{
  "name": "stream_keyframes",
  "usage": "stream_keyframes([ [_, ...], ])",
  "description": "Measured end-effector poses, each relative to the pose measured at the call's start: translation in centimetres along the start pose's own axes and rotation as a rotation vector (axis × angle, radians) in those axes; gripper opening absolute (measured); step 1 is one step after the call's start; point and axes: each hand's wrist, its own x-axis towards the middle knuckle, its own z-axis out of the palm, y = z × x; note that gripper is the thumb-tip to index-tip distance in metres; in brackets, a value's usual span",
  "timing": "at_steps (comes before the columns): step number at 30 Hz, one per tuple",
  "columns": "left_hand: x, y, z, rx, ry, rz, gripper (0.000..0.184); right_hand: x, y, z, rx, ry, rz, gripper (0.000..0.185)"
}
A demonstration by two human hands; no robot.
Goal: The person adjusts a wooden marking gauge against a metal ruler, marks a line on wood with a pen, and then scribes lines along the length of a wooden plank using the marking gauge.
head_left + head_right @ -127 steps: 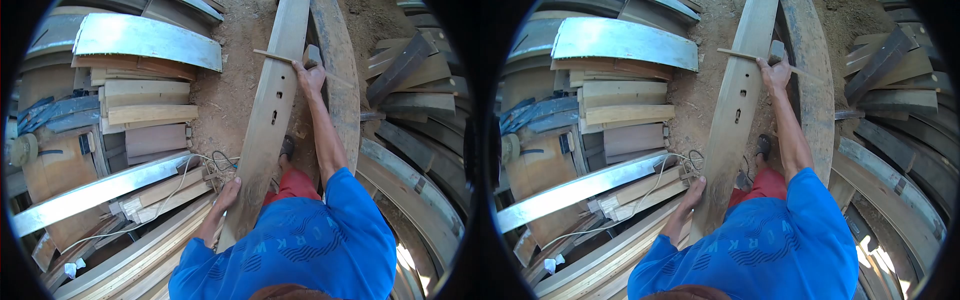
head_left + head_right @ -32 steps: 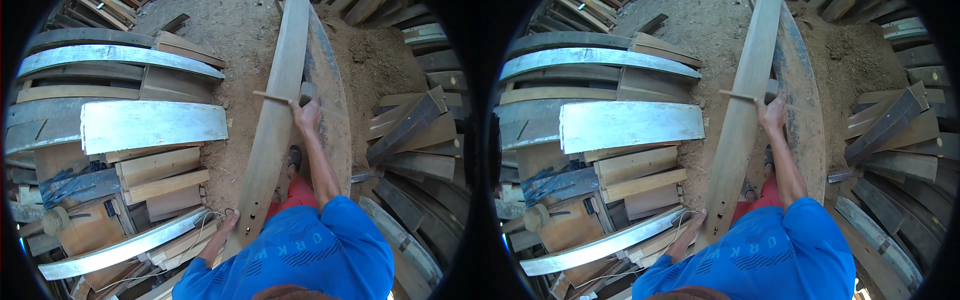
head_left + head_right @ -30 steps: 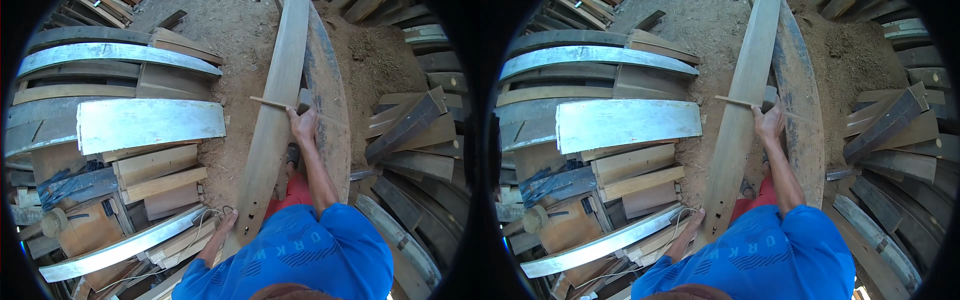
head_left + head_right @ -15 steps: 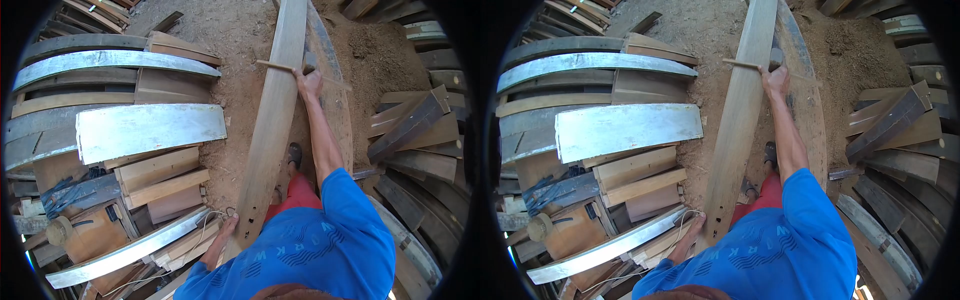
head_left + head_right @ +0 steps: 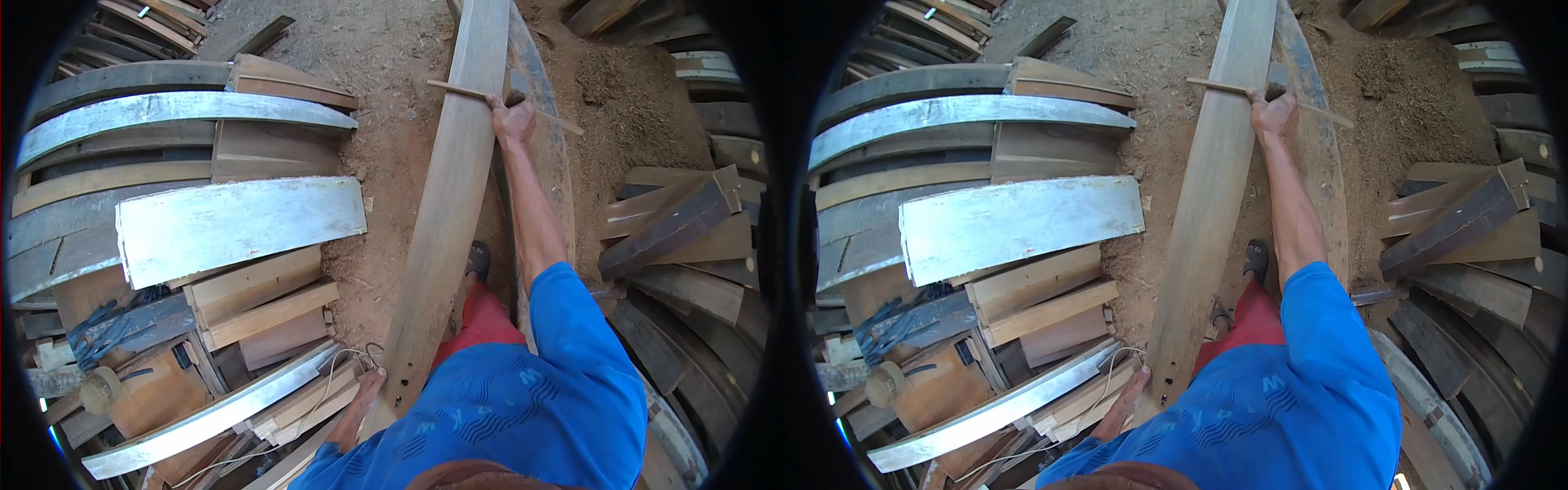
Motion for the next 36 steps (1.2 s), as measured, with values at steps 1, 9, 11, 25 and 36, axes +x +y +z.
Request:
stream_keyframes([
  [1,0.4,0.3,-0.1,0.011,-0.019,0.037,0.09,0.2,-0.3,-0.5,-0.001,-0.032,0.005,0.072],
  [9,2.3,7.4,1.8,0.537,0.13,0.081,0.104,0.3,-1.0,-2.6,0.053,-0.131,-0.018,0.076],
  [11,2.5,5.6,1.6,0.598,0.135,0.073,0.107,-0.5,-0.9,-2.9,0.009,-0.168,0.013,0.076],
  [25,1.1,6.5,2.9,0.585,0.202,0.187,0.099,-0.1,3.0,-6.8,0.072,-0.248,0.025,0.067],
  [36,7.5,8.5,0.3,0.42,0.077,0.255,0.099,-1.5,1.8,-9.9,0.128,-0.323,0.066,0.063],
])
